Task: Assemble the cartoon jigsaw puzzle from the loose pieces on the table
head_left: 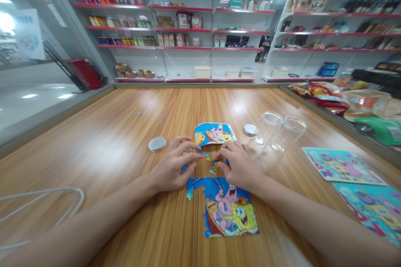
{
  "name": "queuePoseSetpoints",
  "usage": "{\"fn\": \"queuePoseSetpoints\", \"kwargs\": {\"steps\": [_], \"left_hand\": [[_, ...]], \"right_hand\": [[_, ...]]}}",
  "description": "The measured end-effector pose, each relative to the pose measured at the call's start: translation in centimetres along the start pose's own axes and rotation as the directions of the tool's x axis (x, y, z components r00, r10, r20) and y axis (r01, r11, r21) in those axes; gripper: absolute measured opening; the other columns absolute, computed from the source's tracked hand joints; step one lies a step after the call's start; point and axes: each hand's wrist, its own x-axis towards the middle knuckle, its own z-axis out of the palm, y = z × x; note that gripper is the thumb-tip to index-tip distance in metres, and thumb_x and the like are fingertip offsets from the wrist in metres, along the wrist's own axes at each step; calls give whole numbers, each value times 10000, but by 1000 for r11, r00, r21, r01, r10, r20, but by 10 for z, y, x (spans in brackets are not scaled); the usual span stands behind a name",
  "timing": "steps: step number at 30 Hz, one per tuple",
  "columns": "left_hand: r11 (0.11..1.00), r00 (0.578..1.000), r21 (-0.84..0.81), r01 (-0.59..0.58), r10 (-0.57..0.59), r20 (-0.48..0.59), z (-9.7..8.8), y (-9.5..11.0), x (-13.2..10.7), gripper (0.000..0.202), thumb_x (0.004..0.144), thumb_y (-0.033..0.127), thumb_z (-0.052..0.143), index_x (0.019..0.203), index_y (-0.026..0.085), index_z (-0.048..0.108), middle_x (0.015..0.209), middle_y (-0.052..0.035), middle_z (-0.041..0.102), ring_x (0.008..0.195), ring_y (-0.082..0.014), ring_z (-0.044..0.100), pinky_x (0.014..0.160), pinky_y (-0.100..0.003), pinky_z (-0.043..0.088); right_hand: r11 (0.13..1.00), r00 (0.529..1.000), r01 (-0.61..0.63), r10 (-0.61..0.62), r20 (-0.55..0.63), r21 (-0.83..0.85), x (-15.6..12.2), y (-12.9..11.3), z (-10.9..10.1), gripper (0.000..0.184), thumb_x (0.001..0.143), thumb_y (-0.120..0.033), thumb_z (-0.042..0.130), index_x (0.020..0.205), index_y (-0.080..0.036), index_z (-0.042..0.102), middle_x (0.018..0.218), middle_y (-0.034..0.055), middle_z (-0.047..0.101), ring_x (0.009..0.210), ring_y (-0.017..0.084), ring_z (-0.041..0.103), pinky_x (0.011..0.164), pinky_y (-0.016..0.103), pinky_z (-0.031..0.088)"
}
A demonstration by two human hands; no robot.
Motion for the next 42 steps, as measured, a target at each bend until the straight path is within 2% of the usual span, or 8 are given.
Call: {"fn": "queuePoseSetpoints", "kwargs": {"steps": [8,14,17,25,29,32,36,42], "left_hand": [[992,985,-38,-118,122,120,-9,7,2,332,846,136,609,1141,259,701,1305,-57,614,1330,-313,407,1138,-551,367],[981,940,-46,-187,193,281,-9,8,1,407,873,219,615,1269,306,663,1401,-64,567,1383,-341,394,1185,-605,281],[978,923,-29,-205,203,328,-9,10,2,418,904,278,609,1319,323,633,1449,-79,519,1395,-345,388,1192,-618,260],[976,927,-35,-215,215,308,-5,10,2,383,912,327,621,1291,272,643,1411,-114,522,1362,-367,406,1181,-632,278],[969,924,-99,-228,247,292,-7,7,2,390,912,214,561,1296,249,627,1410,-121,516,1356,-343,411,1184,-629,274],[958,920,-149,-246,279,275,-8,5,2,449,859,134,545,1281,265,631,1444,-108,495,1394,-339,376,1182,-627,279],[948,912,-162,-276,311,269,-8,5,2,490,794,115,581,1249,283,651,1464,-98,489,1413,-347,362,1177,-646,282],[953,915,-143,-268,298,272,-7,4,1,519,761,101,611,1243,288,663,1452,-104,494,1418,-371,351,1154,-656,318]], "right_hand": [[997,999,14,-10,51,-78,0,-4,-4,111,787,-160,680,883,-202,644,1028,67,602,1010,253,505,855,396,325],[998,999,-5,8,52,-68,0,-3,-2,102,792,-185,675,868,-194,608,989,62,582,988,244,504,850,384,332],[998,999,-8,11,52,-61,0,-3,-1,113,788,-180,676,869,-194,599,984,57,579,988,241,506,856,382,334],[1000,999,-7,8,47,-22,0,0,-1,130,797,-162,679,882,-192,585,980,58,581,989,239,513,855,371,346],[1000,998,26,-26,56,-4,0,0,0,92,828,-170,668,855,-196,583,969,54,579,982,238,515,855,374,348],[999,997,52,-53,62,12,0,0,1,78,840,-165,659,852,-195,589,972,54,581,987,238,518,868,381,352],[997,995,76,-76,56,19,0,0,1,139,832,-157,668,957,-203,625,1032,65,587,1040,254,521,897,398,357],[995,995,83,-86,45,46,0,0,2,129,828,-135,660,934,-198,620,1000,63,596,1028,256,531,884,401,367]]}}
